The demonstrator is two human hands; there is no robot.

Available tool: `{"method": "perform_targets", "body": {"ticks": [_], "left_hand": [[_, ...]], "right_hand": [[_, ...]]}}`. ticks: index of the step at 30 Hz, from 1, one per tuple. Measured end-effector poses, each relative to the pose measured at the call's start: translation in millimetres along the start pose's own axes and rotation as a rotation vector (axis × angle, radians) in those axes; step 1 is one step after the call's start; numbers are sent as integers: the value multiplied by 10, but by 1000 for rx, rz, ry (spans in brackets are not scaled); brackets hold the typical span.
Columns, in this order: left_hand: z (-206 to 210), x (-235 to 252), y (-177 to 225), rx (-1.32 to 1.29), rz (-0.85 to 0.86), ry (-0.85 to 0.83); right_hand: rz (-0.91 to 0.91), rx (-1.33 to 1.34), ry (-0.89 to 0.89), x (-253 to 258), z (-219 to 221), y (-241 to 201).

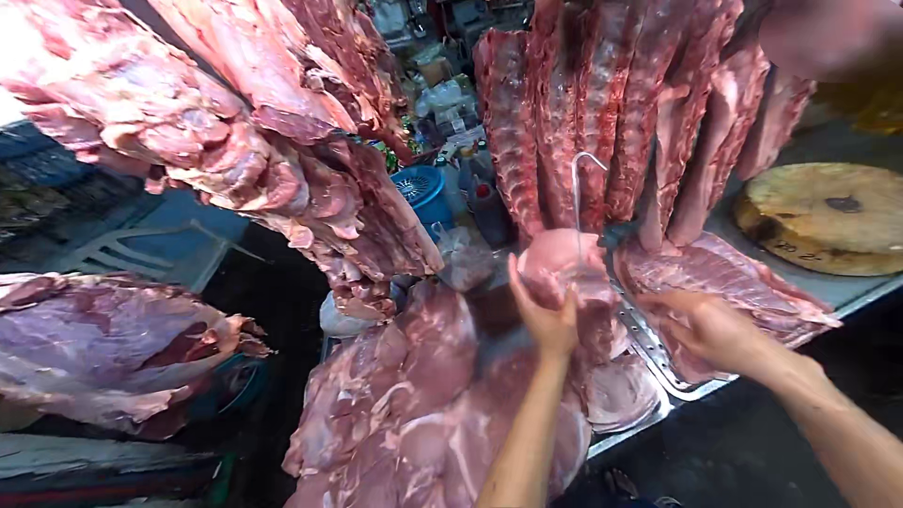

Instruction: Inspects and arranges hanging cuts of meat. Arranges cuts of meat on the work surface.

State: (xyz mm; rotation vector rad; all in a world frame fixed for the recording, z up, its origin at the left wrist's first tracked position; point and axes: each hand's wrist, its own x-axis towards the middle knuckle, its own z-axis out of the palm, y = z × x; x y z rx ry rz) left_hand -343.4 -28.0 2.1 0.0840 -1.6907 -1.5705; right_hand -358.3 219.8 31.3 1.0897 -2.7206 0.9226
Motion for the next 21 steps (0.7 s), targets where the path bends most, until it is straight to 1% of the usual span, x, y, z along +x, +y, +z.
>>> {"method": "perform_targets", "body": {"ticks": [1,2,3,4,5,7,8,10,12,15,17,19,21], "left_hand": [[47,-81,-76,45,18,-31],[86,-156,-143,85,35,-54],[117,-219,-183,114,44,-73],[139,-267,-199,126,54,-87],[144,-310,-200,136,71,-97],[124,-374,-178,165,112,-107],[105,-388,-163,178,131,-108],[63,-389,-139,218,159,-106],[17,-377,-134,271,183,-116],[-88,-361,-137,325,188,-169],[-145,-361,-136,348,201,-202],[-185,-370,-108,339,220,-236],[-216,-380,-77,306,224,-284]], "right_hand": [[-122,-98,139,85,-202,-167],[-235,-198,232,182,-362,-314],[-330,-305,262,286,-486,-419],[-396,-424,234,387,-574,-463],[-419,-542,147,467,-627,-453],[-414,-709,-46,585,-626,-304],[-432,-750,-100,627,-602,-197],[-510,-760,-132,692,-573,-47],[-607,-727,-128,774,-585,2],[-711,-692,-162,959,-668,3],[-824,-683,-191,1073,-744,14],[-925,-660,-239,1109,-792,-9],[-1009,-577,-283,1053,-767,-19]]}}
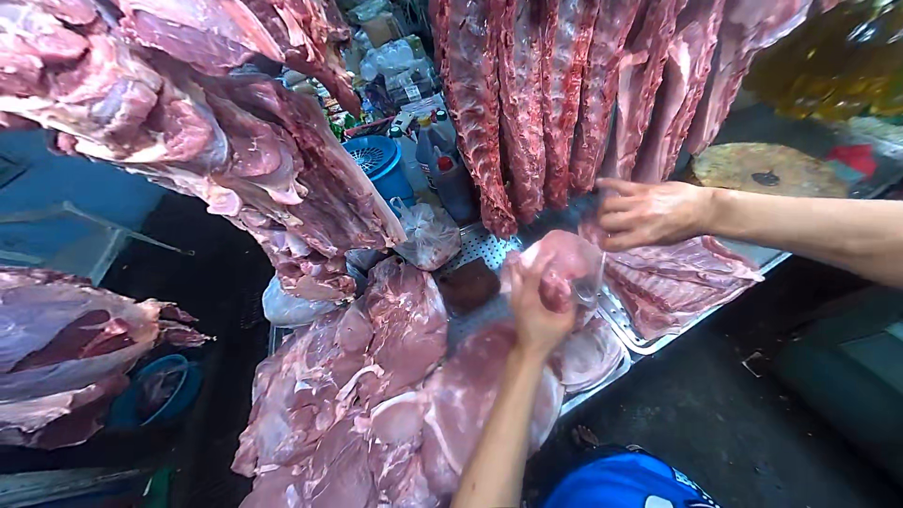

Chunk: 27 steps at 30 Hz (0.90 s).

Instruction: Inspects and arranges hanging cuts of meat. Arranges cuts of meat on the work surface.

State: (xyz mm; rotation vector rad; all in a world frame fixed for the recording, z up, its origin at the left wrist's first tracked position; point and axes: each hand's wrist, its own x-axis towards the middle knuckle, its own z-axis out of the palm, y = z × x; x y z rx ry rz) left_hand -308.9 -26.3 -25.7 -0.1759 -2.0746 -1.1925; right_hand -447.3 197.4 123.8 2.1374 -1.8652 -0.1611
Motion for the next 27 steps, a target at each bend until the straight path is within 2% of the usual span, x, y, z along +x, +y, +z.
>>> {"method": "perform_targets", "body": {"ticks": [3,4,6,7,9,11,12,14,17,27], "left_hand": [[16,-24,-10,-59,11,-25],[27,-31,-11,-61,17,-15],[50,-63,-1,-34,56,22],[63,-88,5,-15,75,40],[86,-157,10,11,109,72],[119,-227,9,26,136,101],[136,-255,19,25,144,112],[169,-302,48,26,151,127],[225,-346,81,37,163,135],[279,-393,80,70,187,170]], "right_hand": [[-51,106,135,44,27,-245],[18,130,181,86,-38,-339],[331,253,217,168,-216,-531],[522,373,177,187,-312,-606],[841,808,26,159,-474,-697],[966,1153,-127,85,-528,-756],[975,1219,-211,60,-534,-790],[952,1174,-343,45,-501,-861],[946,1016,-414,82,-457,-922],[1020,562,-412,220,-273,-1017]]}}
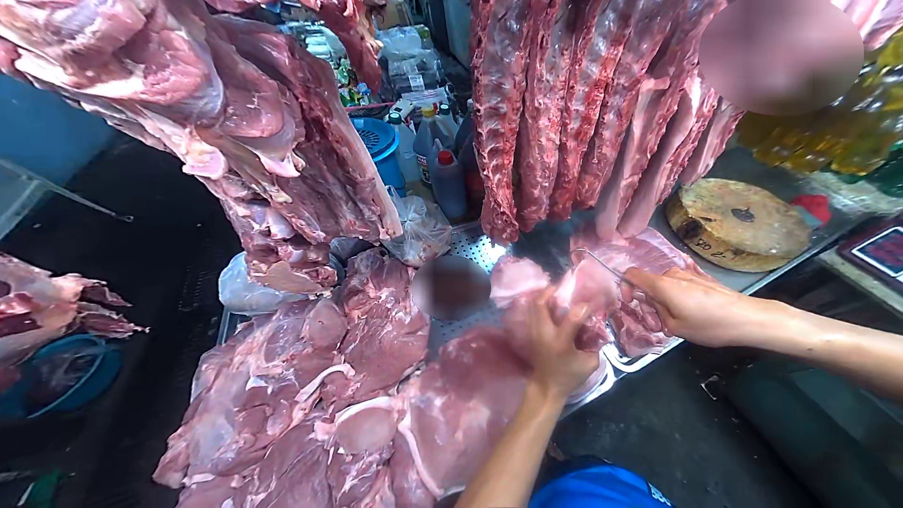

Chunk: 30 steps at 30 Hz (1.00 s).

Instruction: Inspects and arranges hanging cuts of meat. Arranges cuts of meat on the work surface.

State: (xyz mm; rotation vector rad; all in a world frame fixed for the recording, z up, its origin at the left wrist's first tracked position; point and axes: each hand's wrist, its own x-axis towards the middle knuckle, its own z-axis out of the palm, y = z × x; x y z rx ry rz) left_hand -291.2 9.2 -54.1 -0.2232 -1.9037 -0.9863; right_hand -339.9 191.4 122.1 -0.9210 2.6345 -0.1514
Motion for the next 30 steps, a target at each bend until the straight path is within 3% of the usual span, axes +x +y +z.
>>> {"method": "perform_targets", "body": {"ticks": [6,13,17,23,30], "left_hand": [[-15,0,-37,25,5,-2],[44,-37,29,7,78,-87],[88,-110,75,7,135,-115],[140,-130,160,4,150,-158],[131,-249,181,41,293,-203]], "right_hand": [[122,-63,-52,-3,136,-129],[143,-141,-337,-222,-354,-66],[163,-61,-475,-328,-414,86],[238,-151,-601,-377,-549,-21],[274,-100,-780,-579,-569,80]]}}
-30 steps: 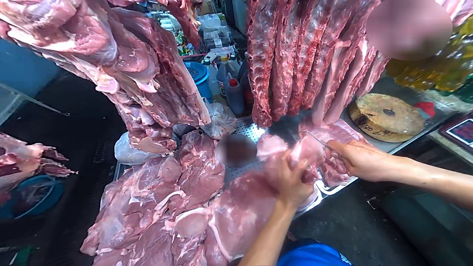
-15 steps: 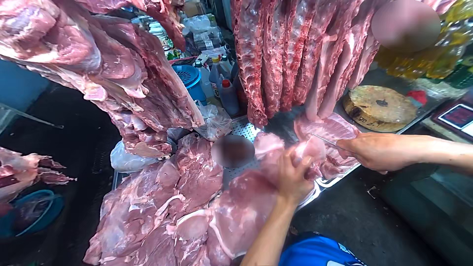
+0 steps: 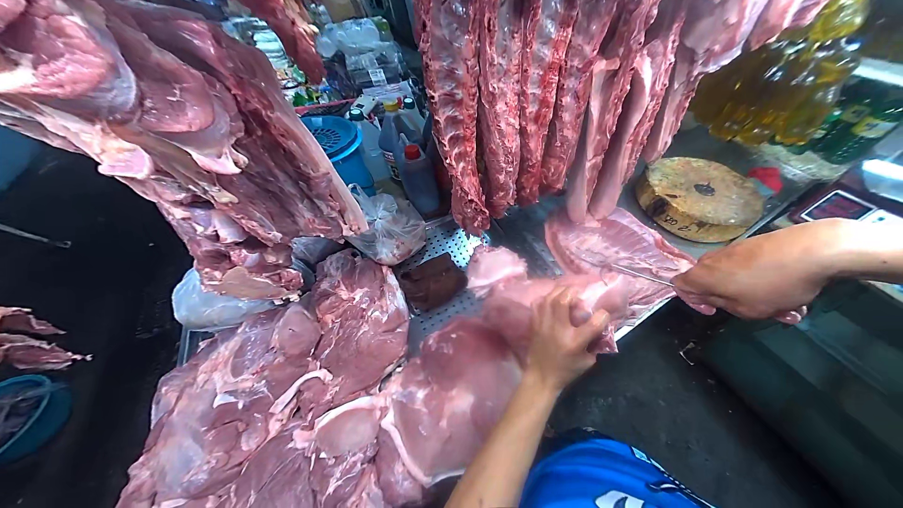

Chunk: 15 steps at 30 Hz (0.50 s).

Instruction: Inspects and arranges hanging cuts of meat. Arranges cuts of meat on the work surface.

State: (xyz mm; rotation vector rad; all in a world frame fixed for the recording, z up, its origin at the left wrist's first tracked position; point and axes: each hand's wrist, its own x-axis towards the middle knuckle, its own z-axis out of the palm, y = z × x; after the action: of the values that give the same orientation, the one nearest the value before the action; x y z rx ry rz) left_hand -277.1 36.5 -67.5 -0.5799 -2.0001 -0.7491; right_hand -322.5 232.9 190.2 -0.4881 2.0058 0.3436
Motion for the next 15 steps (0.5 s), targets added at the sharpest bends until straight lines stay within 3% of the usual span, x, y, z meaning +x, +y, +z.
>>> {"method": "perform_targets", "body": {"ticks": [4,7,11,15], "left_hand": [[-5,22,-1,-50,-22,17],[-5,60,-23,-122,-33,10],[14,98,-56,-149,-80,-5],[-65,84,-63,-186,-214,47]], "right_hand": [[-23,23,3,-61,154,67],[-6,106,86,-149,-47,84],[-9,70,380,-368,-806,-91],[-298,315,767,-391,-1083,-126]]}}
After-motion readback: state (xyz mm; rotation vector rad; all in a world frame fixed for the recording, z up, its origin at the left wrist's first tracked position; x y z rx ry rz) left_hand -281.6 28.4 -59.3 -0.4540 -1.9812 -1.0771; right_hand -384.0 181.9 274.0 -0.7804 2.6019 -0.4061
